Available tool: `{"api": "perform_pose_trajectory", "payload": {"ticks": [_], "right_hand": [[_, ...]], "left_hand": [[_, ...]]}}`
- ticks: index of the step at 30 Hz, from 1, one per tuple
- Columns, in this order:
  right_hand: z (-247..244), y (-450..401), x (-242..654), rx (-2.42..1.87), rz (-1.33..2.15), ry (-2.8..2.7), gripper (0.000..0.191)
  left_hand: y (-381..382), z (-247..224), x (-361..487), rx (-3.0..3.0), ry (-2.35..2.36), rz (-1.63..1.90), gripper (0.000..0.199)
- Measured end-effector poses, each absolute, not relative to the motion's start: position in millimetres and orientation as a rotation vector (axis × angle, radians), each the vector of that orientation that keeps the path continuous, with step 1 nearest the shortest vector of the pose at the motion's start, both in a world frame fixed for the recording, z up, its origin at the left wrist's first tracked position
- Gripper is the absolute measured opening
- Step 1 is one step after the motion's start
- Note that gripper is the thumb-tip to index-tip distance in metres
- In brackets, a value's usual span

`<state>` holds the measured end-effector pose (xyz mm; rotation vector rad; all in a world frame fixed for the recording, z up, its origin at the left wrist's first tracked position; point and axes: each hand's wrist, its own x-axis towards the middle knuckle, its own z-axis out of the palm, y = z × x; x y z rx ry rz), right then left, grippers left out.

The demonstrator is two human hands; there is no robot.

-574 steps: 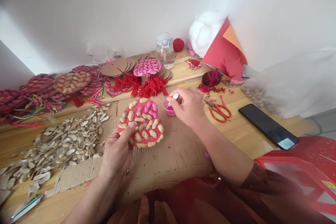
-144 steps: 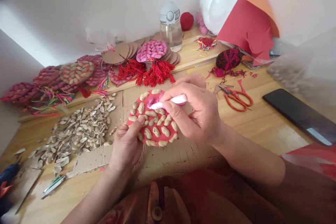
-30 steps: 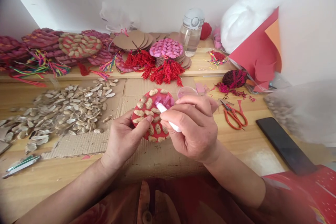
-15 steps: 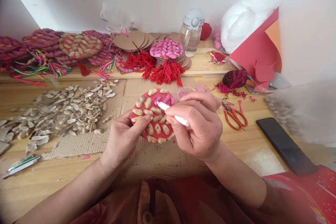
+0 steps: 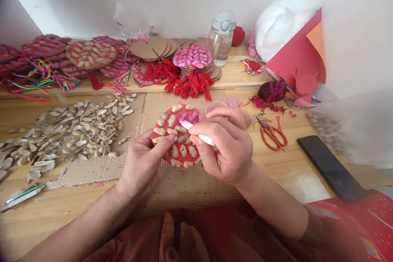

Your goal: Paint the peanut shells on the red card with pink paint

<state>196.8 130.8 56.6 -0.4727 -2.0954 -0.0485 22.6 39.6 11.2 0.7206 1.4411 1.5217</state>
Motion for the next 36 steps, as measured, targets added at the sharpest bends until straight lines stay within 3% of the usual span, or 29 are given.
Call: {"api": "perform_pose_trajectory", "payload": {"ticks": [36], "right_hand": [[57.0, 129.9, 196.1, -0.402, 0.007, -2.134, 0.010]], "left_hand": [[42.3, 7.2, 19.5, 0.561, 1.213, 1.567, 0.020]]}}
